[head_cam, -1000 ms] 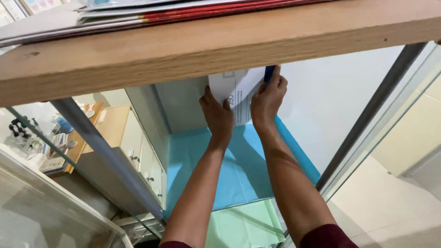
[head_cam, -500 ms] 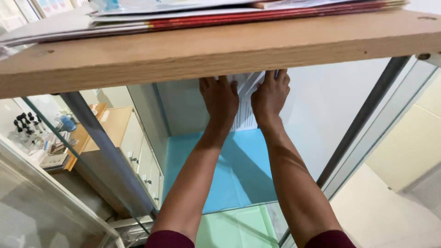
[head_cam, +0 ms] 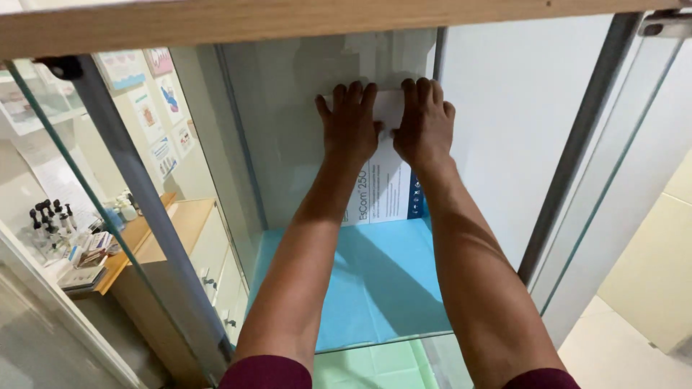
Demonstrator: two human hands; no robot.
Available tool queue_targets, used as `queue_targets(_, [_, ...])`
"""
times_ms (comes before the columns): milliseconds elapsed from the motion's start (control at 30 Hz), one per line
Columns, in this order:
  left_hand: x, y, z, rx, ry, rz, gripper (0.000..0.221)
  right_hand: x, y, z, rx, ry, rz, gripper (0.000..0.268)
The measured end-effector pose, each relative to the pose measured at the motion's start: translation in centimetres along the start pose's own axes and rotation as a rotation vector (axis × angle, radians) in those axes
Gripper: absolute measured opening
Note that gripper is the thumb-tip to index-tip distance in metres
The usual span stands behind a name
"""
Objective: Checking dental supply boxes and placing them into a glass storage cabinet labeled for dental materials.
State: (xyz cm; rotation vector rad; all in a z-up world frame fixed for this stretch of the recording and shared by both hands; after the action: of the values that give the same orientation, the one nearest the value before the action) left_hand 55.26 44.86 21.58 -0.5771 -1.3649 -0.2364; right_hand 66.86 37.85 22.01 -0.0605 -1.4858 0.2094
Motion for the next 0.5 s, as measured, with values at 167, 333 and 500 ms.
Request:
queue_targets(167, [-0.1, 1.1, 0.7, -0.023, -0.064, -0.024, 0.075, 0.3, 0.6, -0.1, -0.016, 0.03, 0.011, 0.084])
queue_targets(333, [-0.1, 0.5, 1.3, -0.037, -0.06, 0.034, 0.075, -0.2, 2.0, -1.7, 0.034, 0.109, 0.004, 0.069])
queue_targets(500, [-1.1, 1.3, 2.4, -0.102, -0.02, -0.01, 0.077, 0.0, 1.5, -1.5, 0.063, 0.038, -0.135, 0.053])
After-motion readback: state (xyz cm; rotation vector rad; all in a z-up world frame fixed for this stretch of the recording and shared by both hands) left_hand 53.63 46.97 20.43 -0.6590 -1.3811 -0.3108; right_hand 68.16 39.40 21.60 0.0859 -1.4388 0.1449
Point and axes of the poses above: each hand's wrist, its own x-axis towards the middle knuckle, its own y-axis out of the palm, z = x × y, the point moved 4 cm from there along x, towards the middle knuckle, and after that the axes turned 14 degrees about -z, right-handed, at the moved point
